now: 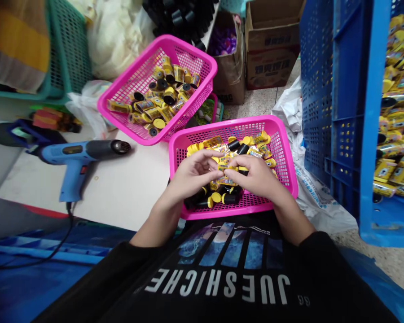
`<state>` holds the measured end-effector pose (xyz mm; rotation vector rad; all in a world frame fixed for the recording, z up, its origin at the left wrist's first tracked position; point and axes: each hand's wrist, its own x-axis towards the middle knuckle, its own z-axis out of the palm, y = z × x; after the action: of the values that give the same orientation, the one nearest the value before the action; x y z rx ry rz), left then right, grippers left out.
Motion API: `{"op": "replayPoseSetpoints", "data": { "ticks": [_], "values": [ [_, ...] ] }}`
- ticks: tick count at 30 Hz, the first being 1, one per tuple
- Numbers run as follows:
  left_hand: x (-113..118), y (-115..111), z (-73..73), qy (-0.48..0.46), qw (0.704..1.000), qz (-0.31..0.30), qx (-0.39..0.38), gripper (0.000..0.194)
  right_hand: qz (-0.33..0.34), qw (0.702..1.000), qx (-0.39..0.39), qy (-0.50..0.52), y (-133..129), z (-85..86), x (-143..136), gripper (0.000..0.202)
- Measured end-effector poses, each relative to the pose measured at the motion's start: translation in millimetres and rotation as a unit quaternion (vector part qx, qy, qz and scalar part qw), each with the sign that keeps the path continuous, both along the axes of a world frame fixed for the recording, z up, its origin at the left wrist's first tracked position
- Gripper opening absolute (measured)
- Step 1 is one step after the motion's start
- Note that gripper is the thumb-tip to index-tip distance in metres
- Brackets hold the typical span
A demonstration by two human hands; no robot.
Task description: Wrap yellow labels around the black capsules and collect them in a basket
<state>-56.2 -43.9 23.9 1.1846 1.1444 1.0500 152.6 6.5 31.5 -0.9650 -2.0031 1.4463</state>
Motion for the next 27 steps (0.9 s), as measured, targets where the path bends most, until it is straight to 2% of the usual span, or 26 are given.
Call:
{"op": "replayPoseSetpoints", "data": {
  "ticks": [3,5,9,13,15,17,19,22,27],
  "values": [
    [9.1,-3.0,-3.4,-0.029,0.995,0.100,-0.006,0.039,-0.028,0.999,-0.020,0.017,-2.2,-4.0,-2.6,0.021],
    [13.6,-6.0,-3.6,-0.029,0.991,0.130,-0.002,0.037,-0.039,0.999,-0.012,0.030,-3.8,-6.5,-3.6,0.028],
    [17.8,-9.0,-2.2,-0.002,0.992,0.128,0.007,0.032,-0.041,0.998,-0.017,0.039,-3.8,-8.2,-3.0,0.028],
    [16.9,-8.3,-4.2,0.020,0.986,0.167,-0.005,0.023,-0.038,0.997,-0.049,0.054,-1.7,-14.4,1.5,0.022],
    [14.9,-8.0,-6.0,0.030,0.982,0.185,-0.011,0.021,-0.074,0.982,-0.111,0.136,-1.0,-19.1,5.7,0.021],
    [12.8,-8.0,-7.8,0.036,0.981,0.188,-0.014,0.022,-0.122,0.951,-0.172,0.225,-1.0,-21.7,10.2,0.030],
    [11.6,-8.3,-9.7,0.038,0.983,0.179,-0.013,0.023,-0.149,0.931,-0.201,0.267,-1.9,-20.9,13.8,0.035],
    [11.6,-8.6,-12.0,0.047,0.985,0.164,-0.009,0.027,-0.145,0.933,-0.197,0.263,-4.4,-17.1,16.2,0.036],
    [11.6,-7.7,-14.0,0.041,0.983,0.181,0.011,0.034,-0.136,0.943,-0.198,0.231,-5.8,-20.0,18.5,0.034]
  ]
}}
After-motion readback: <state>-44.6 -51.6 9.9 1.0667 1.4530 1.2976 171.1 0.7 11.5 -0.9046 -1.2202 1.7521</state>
